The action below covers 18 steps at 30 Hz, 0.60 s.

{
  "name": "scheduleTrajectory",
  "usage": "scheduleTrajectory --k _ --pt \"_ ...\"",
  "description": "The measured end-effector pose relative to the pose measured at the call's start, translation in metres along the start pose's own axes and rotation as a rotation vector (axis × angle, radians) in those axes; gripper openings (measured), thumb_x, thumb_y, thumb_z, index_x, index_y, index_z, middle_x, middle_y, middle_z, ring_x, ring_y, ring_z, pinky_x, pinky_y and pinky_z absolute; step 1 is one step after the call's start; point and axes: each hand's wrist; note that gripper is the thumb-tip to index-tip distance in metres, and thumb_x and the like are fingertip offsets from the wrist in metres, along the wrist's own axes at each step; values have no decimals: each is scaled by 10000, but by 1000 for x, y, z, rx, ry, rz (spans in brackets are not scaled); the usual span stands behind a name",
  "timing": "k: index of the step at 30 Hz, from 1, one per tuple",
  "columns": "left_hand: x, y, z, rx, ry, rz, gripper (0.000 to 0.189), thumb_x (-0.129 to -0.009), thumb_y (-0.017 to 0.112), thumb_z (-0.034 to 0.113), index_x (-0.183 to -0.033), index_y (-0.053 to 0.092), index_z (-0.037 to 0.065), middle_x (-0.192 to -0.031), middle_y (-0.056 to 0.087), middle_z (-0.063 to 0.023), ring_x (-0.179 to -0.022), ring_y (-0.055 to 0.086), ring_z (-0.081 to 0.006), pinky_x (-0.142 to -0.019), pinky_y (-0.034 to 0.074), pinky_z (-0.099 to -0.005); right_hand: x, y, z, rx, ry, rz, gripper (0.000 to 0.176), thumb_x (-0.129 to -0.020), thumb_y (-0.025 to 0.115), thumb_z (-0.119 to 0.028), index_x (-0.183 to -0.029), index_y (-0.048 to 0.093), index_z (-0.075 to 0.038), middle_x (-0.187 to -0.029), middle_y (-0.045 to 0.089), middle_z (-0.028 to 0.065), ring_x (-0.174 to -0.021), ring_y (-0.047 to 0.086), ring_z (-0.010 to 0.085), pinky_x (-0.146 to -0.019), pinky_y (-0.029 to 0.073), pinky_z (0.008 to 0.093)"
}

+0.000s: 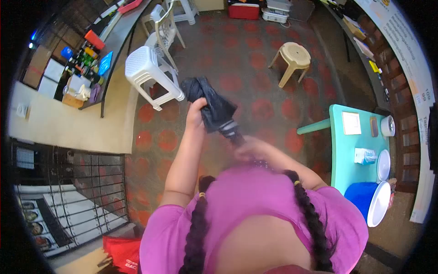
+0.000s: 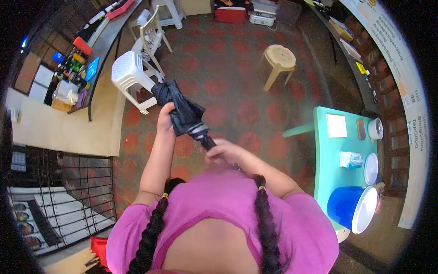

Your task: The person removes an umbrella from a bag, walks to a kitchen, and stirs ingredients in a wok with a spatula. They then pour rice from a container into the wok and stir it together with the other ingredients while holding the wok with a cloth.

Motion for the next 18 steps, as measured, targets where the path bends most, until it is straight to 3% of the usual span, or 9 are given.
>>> scheduleTrajectory --k 1,2,4,8,11,13,15,17,18 --pt "-22 0 -4 1 -16 1 285 -751 581 20 -1027 591 -48 -949 660 -151 -865 662 -275 -824 549 -402 -12 -6 -14 355 -173 244 353 -723 767 -143 -987 548 -64 -730 585 26 -548 549 91 -477 418 235" --pt "-45 6 -8 -54 31 75 274 -764 590 19 -1031 586 -39 -962 663 -152 -885 661 -290 -850 541 -427 -19 -17 -28 348 -173 254 353 -723 767 -143 -987 548 -64 -730 585 26 -548 549 91 -477 418 235" --pt "-87 18 -19 -36 -1 221 246 -772 602 -20 -1017 581 -25 -960 661 -141 -903 659 -299 -874 536 -448 -28 -41 -48 1121 -713 761 380 -698 797 -166 -982 568 -62 -710 594 23 -610 588 107 -533 448 250" --pt "-178 41 -44 -31 -100 184 265 -770 617 -5 -1031 572 -24 -967 655 -144 -897 656 -308 -871 536 -451 -54 -131 -88 1031 -520 722 299 -707 772 -139 -912 563 -79 -671 571 17 -579 561 97 -511 427 249" --pt "-250 60 -49 -55 -167 84 304 -773 623 1 -1069 559 -23 -1000 648 -146 -961 633 -304 -923 502 -456 -65 -210 -154 439 -163 301 236 -740 716 -111 -888 533 -91 -634 528 6 -509 492 80 -467 375 235" --pt "-290 83 -55 -22 -222 112 296 -777 625 4 -1065 559 -13 -989 647 -140 -969 628 -296 -936 492 -459 -60 -254 -207 16 180 -138 201 -753 659 -69 -880 504 -92 -602 476 -19 -456 414 62 -437 315 223" --pt "-343 102 -67 24 -261 96 288 -781 627 8 -1061 559 -3 -978 646 -134 -977 624 -288 -950 482 -462 -64 -298 -243 8 144 -159 200 -797 659 -138 -905 499 -85 -592 447 -30 -424 368 48 -414 281 213" --pt "-387 110 -79 51 -202 106 245 -794 628 18 -1031 563 21 -948 644 -118 -947 625 -281 -944 482 -468 -77 -343 -277 -381 234 -402 318 -851 650 -285 -1040 535 -57 -678 512 18 -485 440 77 -462 378 230" --pt "-408 117 -85 80 -209 157 181 -813 650 48 -973 568 32 -911 644 -109 -914 627 -279 -929 486 -468 -86 -358 -293 -386 238 -408 318 -851 650 -285 -1040 535 -57 -678 512 18 -485 440 77 -462 378 230"
Point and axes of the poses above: each hand's wrist, its own x-axis away from the middle knuckle, its own y-axis out of the palm, z = x × y
